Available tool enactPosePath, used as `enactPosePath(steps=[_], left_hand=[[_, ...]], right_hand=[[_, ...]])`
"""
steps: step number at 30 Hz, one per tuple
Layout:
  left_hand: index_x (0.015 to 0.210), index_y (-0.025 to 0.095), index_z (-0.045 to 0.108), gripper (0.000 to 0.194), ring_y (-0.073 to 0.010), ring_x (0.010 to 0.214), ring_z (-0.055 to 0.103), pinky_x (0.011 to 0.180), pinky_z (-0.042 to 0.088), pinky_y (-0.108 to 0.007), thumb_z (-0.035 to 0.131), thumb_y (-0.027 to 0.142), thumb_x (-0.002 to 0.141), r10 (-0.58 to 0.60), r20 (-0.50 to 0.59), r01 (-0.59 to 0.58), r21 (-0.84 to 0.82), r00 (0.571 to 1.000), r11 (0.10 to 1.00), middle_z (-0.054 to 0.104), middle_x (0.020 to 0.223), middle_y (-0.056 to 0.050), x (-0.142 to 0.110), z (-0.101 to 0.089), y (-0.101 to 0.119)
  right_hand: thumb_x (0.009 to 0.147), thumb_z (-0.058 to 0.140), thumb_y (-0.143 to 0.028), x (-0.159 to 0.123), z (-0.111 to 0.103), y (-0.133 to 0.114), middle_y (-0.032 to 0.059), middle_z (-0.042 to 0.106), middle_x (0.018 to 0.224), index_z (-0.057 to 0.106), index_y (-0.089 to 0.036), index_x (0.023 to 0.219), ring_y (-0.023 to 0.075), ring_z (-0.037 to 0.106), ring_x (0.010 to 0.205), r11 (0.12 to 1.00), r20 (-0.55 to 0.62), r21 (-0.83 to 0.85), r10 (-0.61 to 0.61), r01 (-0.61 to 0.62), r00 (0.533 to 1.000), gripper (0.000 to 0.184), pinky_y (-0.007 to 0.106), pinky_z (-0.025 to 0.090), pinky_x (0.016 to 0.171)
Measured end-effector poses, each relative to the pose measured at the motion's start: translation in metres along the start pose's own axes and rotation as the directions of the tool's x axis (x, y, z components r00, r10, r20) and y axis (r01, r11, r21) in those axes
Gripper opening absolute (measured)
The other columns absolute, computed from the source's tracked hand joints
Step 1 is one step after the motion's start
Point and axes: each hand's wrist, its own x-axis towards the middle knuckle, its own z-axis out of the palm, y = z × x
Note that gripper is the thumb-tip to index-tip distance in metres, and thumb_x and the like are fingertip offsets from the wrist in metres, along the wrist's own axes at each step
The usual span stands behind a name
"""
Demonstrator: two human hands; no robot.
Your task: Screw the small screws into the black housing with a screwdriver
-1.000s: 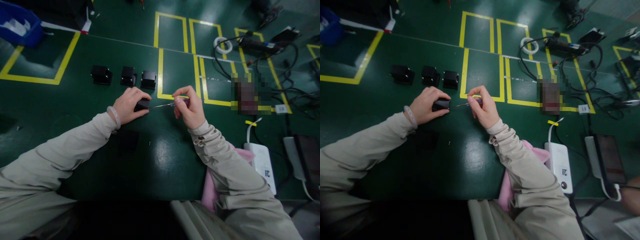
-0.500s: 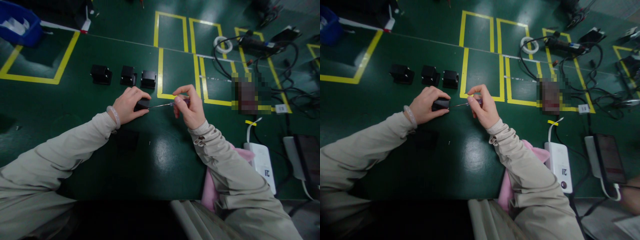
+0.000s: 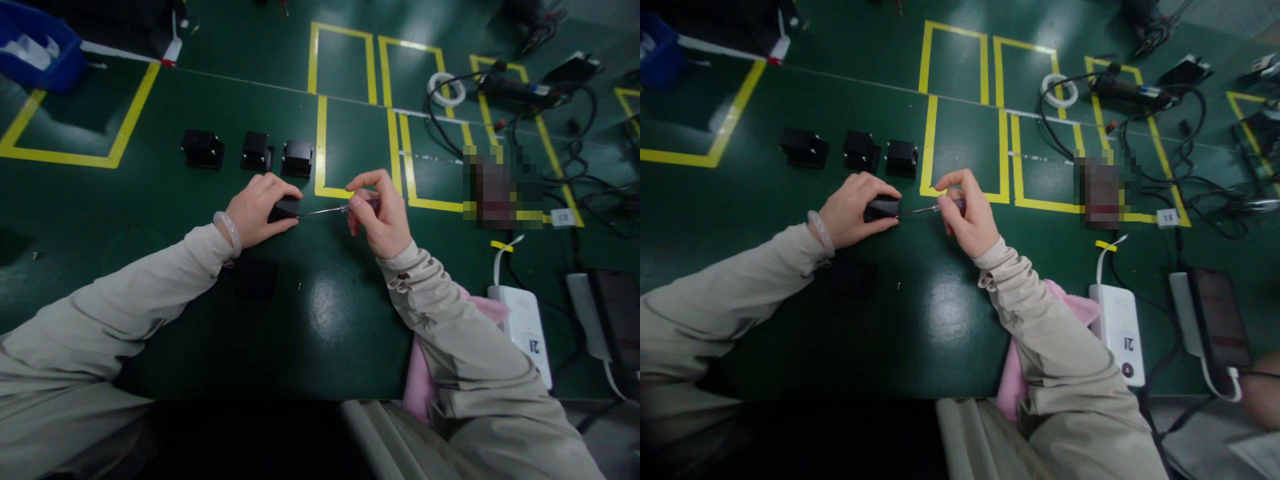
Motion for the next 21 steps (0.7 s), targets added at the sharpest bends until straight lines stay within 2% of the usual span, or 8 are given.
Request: enactPosePath(steps=[8,21], left_hand=[[0.125,0.017,0.059,0.039,-0.0302,0.114,0.057,0.101,0.047,-0.051,0.064,0.036,0.092,0.003,-0.012,-0.003,-0.001,1.0,1.0,0.063,0.12,-0.011,-0.0003,0.0011,-0.0004],[0.125,0.016,0.06,0.039,-0.0305,0.112,0.058,0.099,0.048,-0.05,0.066,0.036,0.092,0.008,-0.01,-0.008,0.007,1.0,1.0,0.063,0.121,-0.011,-0.0006,0.0004,-0.0004]], right_hand=[[0.097,0.053,-0.059,0.001,0.0014,-0.0008,-0.0109,0.043,0.049,0.049,-0.025,0.094,0.0071,0.044,0.038,1.0,-0.028,0.024,0.003,-0.002,1.0,0.035,0.024,0.034,0.037],[0.096,0.057,-0.054,0.0009,0.0004,0.0003,-0.0109,0.044,0.056,0.047,-0.025,0.104,0.0065,0.047,0.04,1.0,-0.026,0.007,0.0,0.001,1.0,0.031,0.025,0.037,0.038]])
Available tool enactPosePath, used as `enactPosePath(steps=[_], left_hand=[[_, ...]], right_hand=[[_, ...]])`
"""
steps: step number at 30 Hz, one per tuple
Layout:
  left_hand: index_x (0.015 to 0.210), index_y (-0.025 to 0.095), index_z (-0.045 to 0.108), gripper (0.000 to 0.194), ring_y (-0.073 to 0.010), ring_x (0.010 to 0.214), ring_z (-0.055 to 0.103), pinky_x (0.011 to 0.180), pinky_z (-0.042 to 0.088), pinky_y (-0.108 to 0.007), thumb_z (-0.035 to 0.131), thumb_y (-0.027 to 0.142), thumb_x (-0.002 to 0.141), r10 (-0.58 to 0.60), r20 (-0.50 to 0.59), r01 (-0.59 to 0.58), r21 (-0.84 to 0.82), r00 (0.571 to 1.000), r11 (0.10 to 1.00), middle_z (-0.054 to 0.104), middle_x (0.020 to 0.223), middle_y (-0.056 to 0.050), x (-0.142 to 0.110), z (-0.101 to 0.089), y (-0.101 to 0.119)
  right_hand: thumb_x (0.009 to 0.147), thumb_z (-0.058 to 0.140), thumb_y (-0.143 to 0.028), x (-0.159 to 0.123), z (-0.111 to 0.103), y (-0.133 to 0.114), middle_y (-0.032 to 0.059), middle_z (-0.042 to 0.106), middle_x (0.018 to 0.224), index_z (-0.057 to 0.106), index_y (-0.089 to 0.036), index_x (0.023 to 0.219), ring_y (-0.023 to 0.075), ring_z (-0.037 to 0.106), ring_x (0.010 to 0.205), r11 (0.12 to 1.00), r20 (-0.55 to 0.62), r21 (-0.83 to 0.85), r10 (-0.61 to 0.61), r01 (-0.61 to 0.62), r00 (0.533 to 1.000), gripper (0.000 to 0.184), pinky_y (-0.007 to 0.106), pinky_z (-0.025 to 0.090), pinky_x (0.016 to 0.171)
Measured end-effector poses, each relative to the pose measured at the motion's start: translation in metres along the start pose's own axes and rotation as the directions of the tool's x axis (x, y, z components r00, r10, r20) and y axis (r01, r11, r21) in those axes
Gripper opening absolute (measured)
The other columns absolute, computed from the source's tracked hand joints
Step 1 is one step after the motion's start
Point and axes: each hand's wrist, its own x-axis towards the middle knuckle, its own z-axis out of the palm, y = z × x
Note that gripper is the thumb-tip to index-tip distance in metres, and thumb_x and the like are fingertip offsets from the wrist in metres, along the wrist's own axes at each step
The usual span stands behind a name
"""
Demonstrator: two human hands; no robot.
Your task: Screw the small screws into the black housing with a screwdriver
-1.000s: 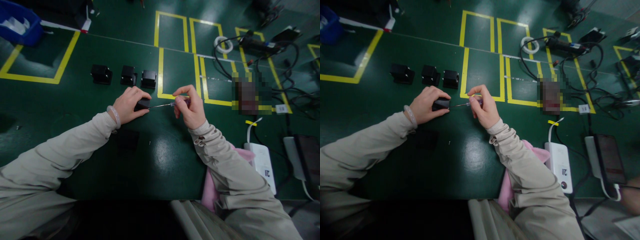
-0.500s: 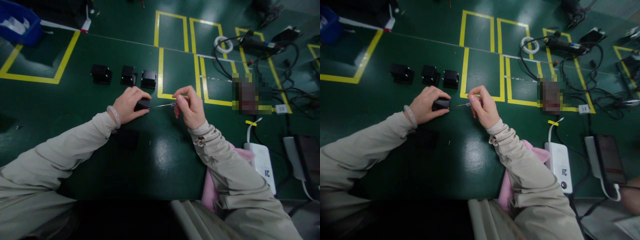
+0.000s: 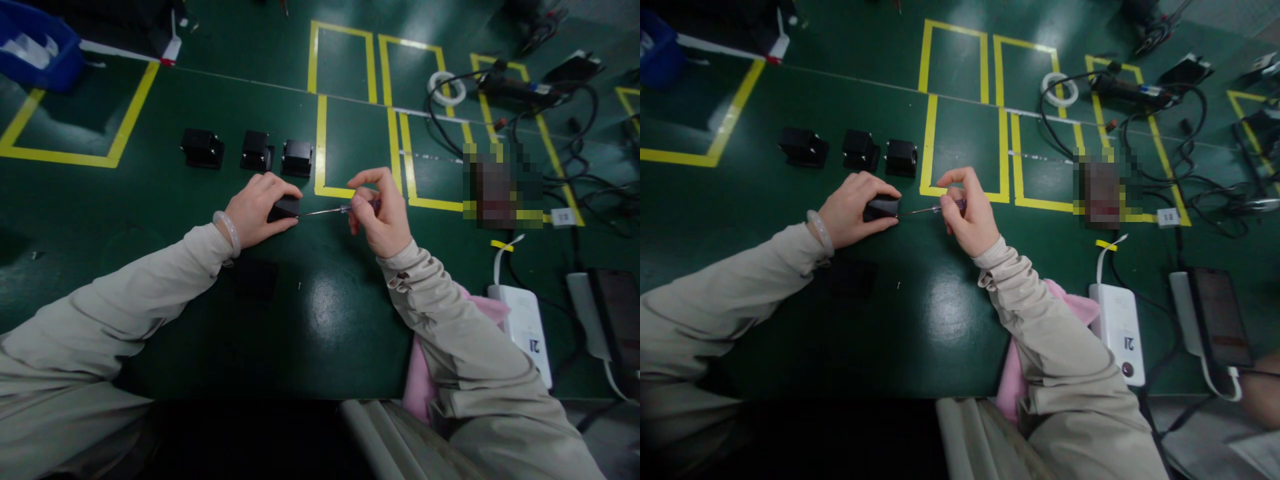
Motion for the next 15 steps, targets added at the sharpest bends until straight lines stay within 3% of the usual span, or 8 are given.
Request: enactPosePath(steps=[7,15], left_hand=[[0.126,0.017,0.058,0.039,-0.0306,0.115,0.057,0.102,0.046,-0.052,0.064,0.036,0.092,-0.008,0.013,0.008,-0.017,1.0,1.0,0.062,0.121,-0.011,0.0007,-0.0001,0.0002],[0.126,0.016,0.059,0.039,-0.0312,0.113,0.058,0.099,0.048,-0.051,0.064,0.036,0.092,-0.007,0.011,0.007,-0.005,1.0,1.0,0.063,0.12,-0.011,0.0004,-0.0007,0.0009]], right_hand=[[0.097,0.054,-0.06,-0.001,0.0021,0.005,-0.0125,0.034,0.052,0.047,-0.026,0.103,0.0057,0.04,0.037,1.0,-0.01,-0.007,0.004,-0.004,1.0,0.036,0.025,0.032,0.037],[0.096,0.057,-0.057,-0.0004,0.0012,0.0027,-0.0097,0.047,0.065,0.047,-0.025,0.104,0.005,0.047,0.042,0.998,-0.033,-0.057,-0.043,0.041,0.999,0.034,0.026,0.035,0.04]])
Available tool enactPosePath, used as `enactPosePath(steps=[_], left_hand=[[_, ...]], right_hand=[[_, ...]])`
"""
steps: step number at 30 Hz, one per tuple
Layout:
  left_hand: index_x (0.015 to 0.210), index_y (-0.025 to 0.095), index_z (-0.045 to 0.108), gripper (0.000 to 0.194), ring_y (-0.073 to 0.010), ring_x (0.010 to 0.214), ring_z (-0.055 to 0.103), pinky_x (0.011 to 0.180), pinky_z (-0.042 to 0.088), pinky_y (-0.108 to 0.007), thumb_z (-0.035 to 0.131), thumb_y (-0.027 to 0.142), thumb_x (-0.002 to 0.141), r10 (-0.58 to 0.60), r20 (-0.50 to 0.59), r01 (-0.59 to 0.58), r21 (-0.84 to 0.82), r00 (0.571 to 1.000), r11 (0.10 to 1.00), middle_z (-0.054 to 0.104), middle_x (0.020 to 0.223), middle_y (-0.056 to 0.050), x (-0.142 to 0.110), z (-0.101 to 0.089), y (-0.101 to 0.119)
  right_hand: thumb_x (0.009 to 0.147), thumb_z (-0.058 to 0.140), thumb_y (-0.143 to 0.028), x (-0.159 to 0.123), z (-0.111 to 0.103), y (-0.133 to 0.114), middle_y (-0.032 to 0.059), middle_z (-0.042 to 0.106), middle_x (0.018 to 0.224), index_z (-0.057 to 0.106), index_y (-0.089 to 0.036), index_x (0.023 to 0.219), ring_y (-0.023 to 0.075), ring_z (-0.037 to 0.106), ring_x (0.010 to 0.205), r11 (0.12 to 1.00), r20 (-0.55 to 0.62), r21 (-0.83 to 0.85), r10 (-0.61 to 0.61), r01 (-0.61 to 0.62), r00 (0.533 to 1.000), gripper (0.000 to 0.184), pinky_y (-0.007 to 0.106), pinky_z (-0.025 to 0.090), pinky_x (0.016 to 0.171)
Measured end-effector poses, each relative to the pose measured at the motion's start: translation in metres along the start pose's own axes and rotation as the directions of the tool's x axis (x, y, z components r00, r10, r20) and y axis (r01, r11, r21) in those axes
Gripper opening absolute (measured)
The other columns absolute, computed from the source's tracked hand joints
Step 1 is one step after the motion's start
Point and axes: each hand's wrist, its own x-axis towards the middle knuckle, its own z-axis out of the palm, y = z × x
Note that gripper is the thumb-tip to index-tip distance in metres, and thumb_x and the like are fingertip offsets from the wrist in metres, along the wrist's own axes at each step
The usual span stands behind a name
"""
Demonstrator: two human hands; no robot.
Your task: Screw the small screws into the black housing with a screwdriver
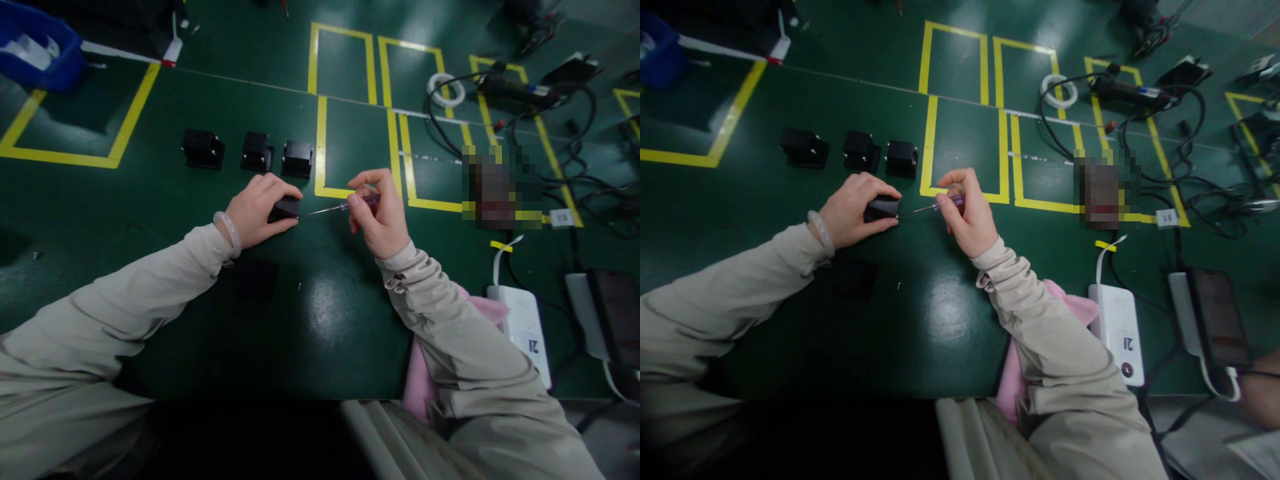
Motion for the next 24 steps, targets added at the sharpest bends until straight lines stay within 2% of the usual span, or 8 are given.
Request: enactPosePath(steps=[5,11,17,21,24], left_hand=[[0.126,0.017,0.059,0.039,-0.0307,0.113,0.058,0.099,0.048,-0.051,0.064,0.036,0.092,-0.009,-0.004,0.008,-0.004,1.0,1.0,0.062,0.12,-0.011,-0.0001,0.0003,0.0002],[0.126,0.017,0.059,0.039,-0.0305,0.113,0.058,0.1,0.048,-0.052,0.064,0.036,0.092,-0.003,-0.002,0.003,-0.005,1.0,1.0,0.063,0.121,-0.011,0.0002,0.0003,0.0003],[0.126,0.019,0.059,0.038,-0.0308,0.115,0.057,0.101,0.047,-0.052,0.065,0.036,0.091,-0.018,0.005,0.018,-0.015,1.0,1.0,0.063,0.122,-0.011,0.0,-0.0001,0.001],[0.126,0.018,0.059,0.038,-0.0307,0.114,0.057,0.1,0.046,-0.051,0.064,0.035,0.092,-0.014,0.005,0.014,-0.015,1.0,1.0,0.063,0.122,-0.011,0.0001,-0.0007,0.0018],[0.125,0.016,0.06,0.039,-0.0305,0.112,0.057,0.099,0.047,-0.049,0.063,0.036,0.092,-0.006,-0.002,0.006,-0.012,1.0,1.0,0.064,0.121,-0.012,0.0,-0.0015,0.0022]], right_hand=[[0.098,0.055,-0.055,-0.0008,0.0,-0.0036,-0.0119,0.04,0.051,0.049,-0.025,0.094,0.0063,0.043,0.036,0.999,0.016,-0.018,0.038,-0.038,0.999,0.031,0.025,0.029,0.037],[0.093,0.058,-0.062,0.0002,-0.0004,-0.0068,-0.0104,0.047,0.059,0.048,-0.026,0.101,0.0076,0.048,0.04,0.999,0.007,0.004,0.044,-0.044,0.999,0.039,0.028,0.035,0.04],[0.094,0.055,-0.064,0.0004,-0.0018,-0.0089,-0.0109,0.042,0.047,0.049,-0.026,0.088,0.0088,0.043,0.035,0.995,0.038,-0.02,0.093,-0.093,0.995,0.039,0.028,0.027,0.036],[0.092,0.058,-0.064,0.0,-0.0019,-0.008,-0.0103,0.047,0.054,0.05,-0.026,0.099,0.0087,0.047,0.038,0.997,0.028,0.016,0.071,-0.072,0.997,0.039,0.028,0.032,0.038],[0.093,0.059,-0.061,0.0001,-0.0019,-0.0067,-0.0102,0.048,0.055,0.05,-0.026,0.1,0.0086,0.047,0.039,0.997,0.031,0.036,0.072,-0.073,0.997,0.037,0.027,0.034,0.038]])
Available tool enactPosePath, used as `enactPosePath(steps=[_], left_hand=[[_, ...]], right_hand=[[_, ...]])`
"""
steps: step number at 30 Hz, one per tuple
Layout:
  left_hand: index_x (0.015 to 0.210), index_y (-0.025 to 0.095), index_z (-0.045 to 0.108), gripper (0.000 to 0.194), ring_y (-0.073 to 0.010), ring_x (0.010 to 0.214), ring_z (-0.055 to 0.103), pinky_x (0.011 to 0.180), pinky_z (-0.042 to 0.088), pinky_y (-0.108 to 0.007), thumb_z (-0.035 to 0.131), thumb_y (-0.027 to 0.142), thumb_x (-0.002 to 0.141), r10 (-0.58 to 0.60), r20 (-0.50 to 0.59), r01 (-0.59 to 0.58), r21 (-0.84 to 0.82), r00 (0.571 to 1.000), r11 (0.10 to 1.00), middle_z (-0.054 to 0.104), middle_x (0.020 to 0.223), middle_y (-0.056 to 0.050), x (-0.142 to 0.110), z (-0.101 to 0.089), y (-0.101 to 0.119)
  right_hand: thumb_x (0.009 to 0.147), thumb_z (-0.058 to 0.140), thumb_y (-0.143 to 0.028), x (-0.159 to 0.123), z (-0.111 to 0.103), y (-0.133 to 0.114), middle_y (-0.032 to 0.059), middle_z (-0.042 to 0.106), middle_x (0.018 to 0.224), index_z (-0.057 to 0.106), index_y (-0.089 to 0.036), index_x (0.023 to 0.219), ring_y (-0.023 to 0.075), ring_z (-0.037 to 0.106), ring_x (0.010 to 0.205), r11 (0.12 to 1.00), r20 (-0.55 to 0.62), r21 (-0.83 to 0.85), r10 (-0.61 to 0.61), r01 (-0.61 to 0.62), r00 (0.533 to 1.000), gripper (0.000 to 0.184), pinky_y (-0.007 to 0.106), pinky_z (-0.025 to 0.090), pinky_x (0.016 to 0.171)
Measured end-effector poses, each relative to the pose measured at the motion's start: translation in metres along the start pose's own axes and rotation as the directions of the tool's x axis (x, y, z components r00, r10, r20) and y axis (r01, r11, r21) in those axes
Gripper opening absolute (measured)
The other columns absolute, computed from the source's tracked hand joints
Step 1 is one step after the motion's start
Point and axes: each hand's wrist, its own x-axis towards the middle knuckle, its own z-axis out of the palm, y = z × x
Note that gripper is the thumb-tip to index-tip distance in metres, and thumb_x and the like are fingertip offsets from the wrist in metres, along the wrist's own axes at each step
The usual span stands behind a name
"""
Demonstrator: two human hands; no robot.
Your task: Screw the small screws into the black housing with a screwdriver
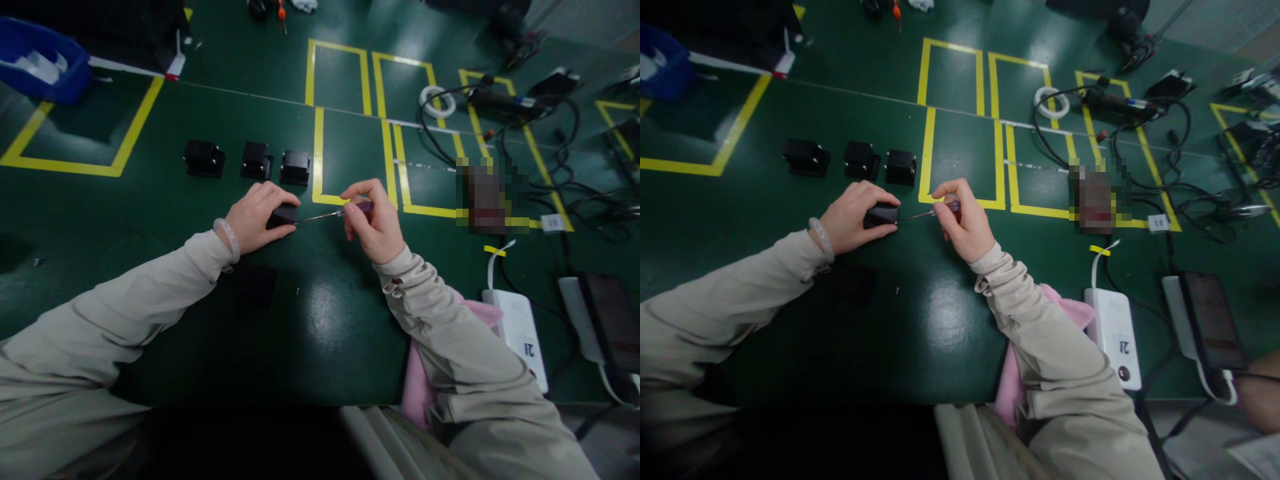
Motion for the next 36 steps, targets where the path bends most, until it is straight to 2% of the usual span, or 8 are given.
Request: enactPosePath(steps=[5,12,25,29,31,36], left_hand=[[0.125,0.015,0.061,0.038,-0.0303,0.11,0.058,0.097,0.047,-0.047,0.062,0.037,0.093,0.022,-0.019,-0.022,-0.005,1.0,1.0,0.064,0.12,-0.013,0.0,0.0,0.0],[0.125,0.016,0.061,0.038,-0.0295,0.109,0.058,0.096,0.048,-0.046,0.062,0.037,0.093,0.012,-0.004,-0.012,0.009,1.0,1.0,0.064,0.119,-0.012,0.001,0.0,0.001],[0.124,0.016,0.061,0.038,-0.0295,0.11,0.059,0.097,0.049,-0.047,0.063,0.037,0.092,0.027,-0.013,-0.027,0.003,1.0,1.0,0.065,0.119,-0.012,0.002,0.001,0.0],[0.124,0.018,0.061,0.038,-0.029,0.11,0.059,0.097,0.05,-0.047,0.064,0.036,0.092,0.018,-0.005,-0.018,0.002,1.0,1.0,0.065,0.118,-0.011,0.002,0.0,0.0],[0.124,0.018,0.061,0.038,-0.029,0.109,0.059,0.097,0.05,-0.047,0.064,0.036,0.091,0.021,-0.005,-0.021,0.002,1.0,1.0,0.065,0.118,-0.011,0.001,0.0,0.0],[0.125,0.018,0.06,0.038,-0.0294,0.109,0.059,0.097,0.05,-0.047,0.064,0.036,0.092,0.027,-0.008,-0.027,0.0,1.0,1.0,0.065,0.119,-0.011,0.001,0.0,0.0]], right_hand=[[0.095,0.058,-0.057,0.0,-0.001,0.0,-0.0112,0.043,0.045,0.05,-0.025,0.089,0.0093,0.044,0.034,1.0,0.003,-0.025,0.001,-0.001,1.0,0.034,0.027,0.029,0.036],[0.094,0.058,-0.057,0.0,0.0,-0.002,-0.0097,0.049,0.056,0.051,-0.025,0.097,0.008,0.047,0.037,0.999,-0.006,-0.016,-0.029,0.029,1.0,0.033,0.025,0.034,0.036],[0.09,0.061,-0.06,0.007,0.002,-0.004,-0.0107,0.046,0.049,0.05,-0.025,0.09,0.0091,0.045,0.035,1.0,-0.055,0.0,0.007,-0.007,0.998,0.037,0.025,0.032,0.036],[0.09,0.061,-0.059,0.01,0.002,-0.009,-0.0108,0.045,0.05,0.049,-0.025,0.089,0.0092,0.043,0.035,0.997,-0.041,-0.054,0.047,-0.05,0.998,0.036,0.027,0.032,0.037],[0.091,0.06,-0.059,0.012,0.003,-0.012,-0.0099,0.045,0.052,0.05,-0.025,0.088,0.0091,0.043,0.038,0.992,-0.062,-0.102,0.062,-0.068,0.996,0.036,0.027,0.032,0.04],[0.091,0.056,-0.067,0.017,0.007,-0.018,-0.0035,0.049,0.064,0.049,-0.023,0.078,0.0108,0.048,0.057,0.978,-0.136,-0.206,0.012,-0.04,0.991,0.045,0.027,0.033,0.049]])
